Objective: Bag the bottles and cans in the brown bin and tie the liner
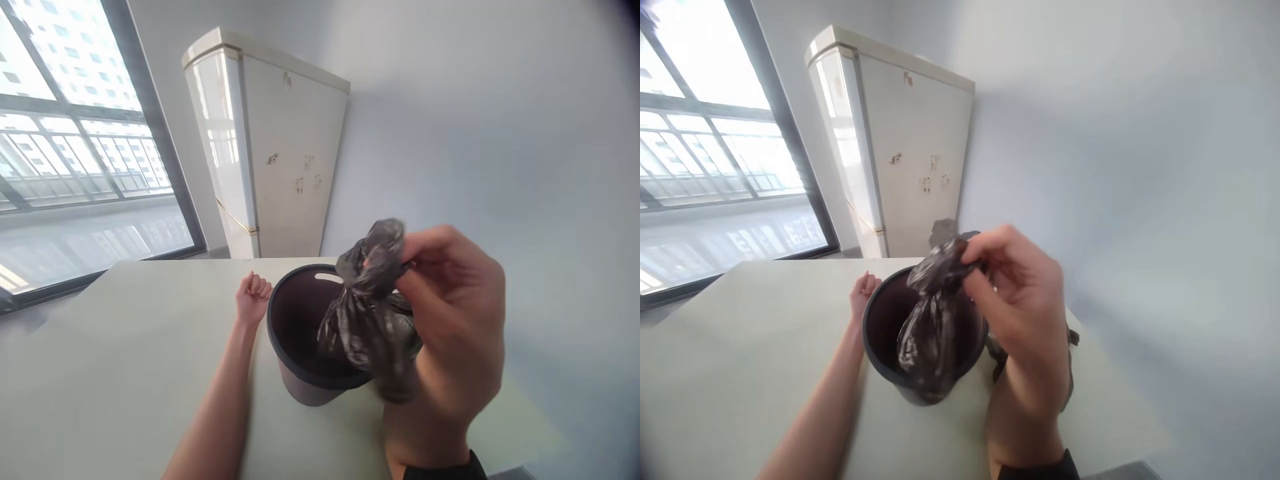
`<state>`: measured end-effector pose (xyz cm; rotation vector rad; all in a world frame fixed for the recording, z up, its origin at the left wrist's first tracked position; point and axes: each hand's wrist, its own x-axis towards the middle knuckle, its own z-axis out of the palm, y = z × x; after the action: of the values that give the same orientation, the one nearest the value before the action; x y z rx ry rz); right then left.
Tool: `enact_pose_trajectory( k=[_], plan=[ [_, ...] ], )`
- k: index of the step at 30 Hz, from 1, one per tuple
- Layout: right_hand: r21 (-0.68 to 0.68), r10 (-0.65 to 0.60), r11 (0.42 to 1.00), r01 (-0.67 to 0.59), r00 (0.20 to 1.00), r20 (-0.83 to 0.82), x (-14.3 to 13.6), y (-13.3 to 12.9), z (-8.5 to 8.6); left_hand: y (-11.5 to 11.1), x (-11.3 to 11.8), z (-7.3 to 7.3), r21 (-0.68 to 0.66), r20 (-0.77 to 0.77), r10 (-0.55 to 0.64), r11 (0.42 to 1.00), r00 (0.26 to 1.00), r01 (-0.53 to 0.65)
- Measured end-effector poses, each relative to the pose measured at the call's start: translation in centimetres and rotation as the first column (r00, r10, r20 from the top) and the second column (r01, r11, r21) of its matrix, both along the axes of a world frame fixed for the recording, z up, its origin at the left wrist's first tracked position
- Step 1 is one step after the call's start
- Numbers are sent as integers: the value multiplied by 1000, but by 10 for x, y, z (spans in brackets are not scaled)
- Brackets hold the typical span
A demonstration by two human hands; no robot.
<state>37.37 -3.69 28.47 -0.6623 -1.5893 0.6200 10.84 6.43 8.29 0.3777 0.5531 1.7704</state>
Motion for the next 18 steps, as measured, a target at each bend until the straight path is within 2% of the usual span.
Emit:
enact_pose_trajectory(
  k=[1,3,4,6,7,9,11,13,15,17,18],
  plan=[
    [6,11,1000,-11,997,71,3,1,1,2,-7,8,63,1,56,996,998,-56],
    [24,-3,1000,-1,986,168,8,4,2,2,-19,32,199,-25,209,959,978,-200],
    [27,-21,1000,16,982,189,9,6,2,-2,-22,49,250,-68,278,934,958,-254],
    [15,-48,999,46,980,195,10,9,2,-18,-19,88,311,-272,329,919,904,-241],
    [7,-49,999,48,980,192,8,9,1,-30,-13,108,329,-412,329,923,850,-199],
    [-7,-16,1000,17,983,185,3,10,-1,-58,7,145,345,-651,318,933,689,-105],
    [-18,44,999,-42,986,162,-4,9,-3,-84,29,172,329,-808,281,944,518,1],
    [-37,101,995,-98,989,105,-11,8,-5,-103,47,187,271,-898,198,952,392,139],
    [-69,138,988,-135,990,35,-17,6,-5,-112,55,191,199,-947,112,940,301,276],
    [-82,160,983,-162,987,-27,-19,5,-4,-114,56,191,175,-961,94,935,261,309],
    [-84,170,981,-175,984,-59,-20,4,-3,-114,54,191,190,-959,118,942,258,276]
  ],
)
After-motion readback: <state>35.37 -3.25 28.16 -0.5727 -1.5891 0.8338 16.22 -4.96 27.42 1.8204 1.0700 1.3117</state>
